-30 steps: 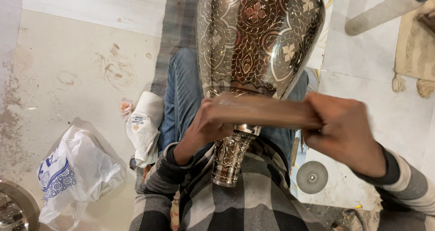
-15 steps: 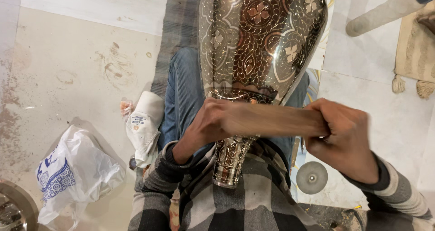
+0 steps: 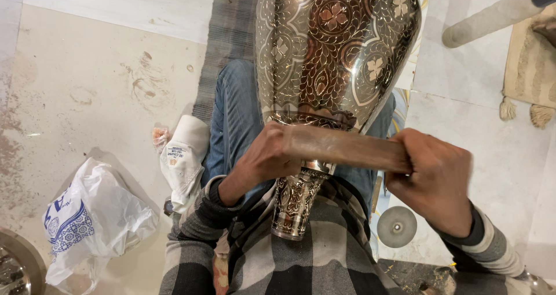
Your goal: The person sits on the floor holding a large engraved brass vase between the legs and hammers a small punch against the vase's decorated surface with a wooden mallet, repositioning the punch by hand to work successive spots on the metal ornamentation.
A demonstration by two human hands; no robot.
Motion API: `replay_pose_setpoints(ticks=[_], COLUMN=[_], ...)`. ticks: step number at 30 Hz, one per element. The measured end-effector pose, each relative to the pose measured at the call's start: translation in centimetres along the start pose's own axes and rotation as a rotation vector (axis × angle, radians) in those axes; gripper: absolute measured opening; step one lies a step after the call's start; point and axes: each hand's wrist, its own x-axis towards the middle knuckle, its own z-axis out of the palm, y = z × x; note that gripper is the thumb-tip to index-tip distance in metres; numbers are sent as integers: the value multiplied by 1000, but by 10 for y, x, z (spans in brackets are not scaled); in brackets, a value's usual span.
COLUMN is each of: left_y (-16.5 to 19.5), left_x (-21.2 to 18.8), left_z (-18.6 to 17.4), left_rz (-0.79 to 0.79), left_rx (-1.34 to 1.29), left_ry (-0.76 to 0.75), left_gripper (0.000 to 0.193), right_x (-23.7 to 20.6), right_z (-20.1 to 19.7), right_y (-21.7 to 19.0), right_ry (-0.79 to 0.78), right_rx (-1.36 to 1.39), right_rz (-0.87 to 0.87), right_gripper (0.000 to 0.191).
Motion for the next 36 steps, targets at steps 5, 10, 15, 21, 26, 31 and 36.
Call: replay_pose_setpoints(ticks=[5,10,15,21,26,31,36], left_y=[0,2,2,-2,-1,0,-1], left_x=[1,8,12,14,17,22,27], left_z=[-2,-10,-13,-12,-14,-16,-18], left_rz=[-19,6,10,16,93,69,-16], left_rx=[-81,-69,-69,-49,-34,-80,49], left_ry=[-46,-68,-107,-187,-107,-156,-348], left_gripper=[40,46,43,36,51,46,56], right_x=[-6,-12,-11,-19,-25,-33,-32], right_z=[3,3,9,9,12,16,13], right_y=[2,4,5,4,12,15,20], right_ry=[3,80,47,96,53,117,56], right_rx=[203,156,22,-9,-108,44,4], right_rz=[35,-8,5,24,119,18,89], right_gripper=[35,34,33,34,29,30,32])
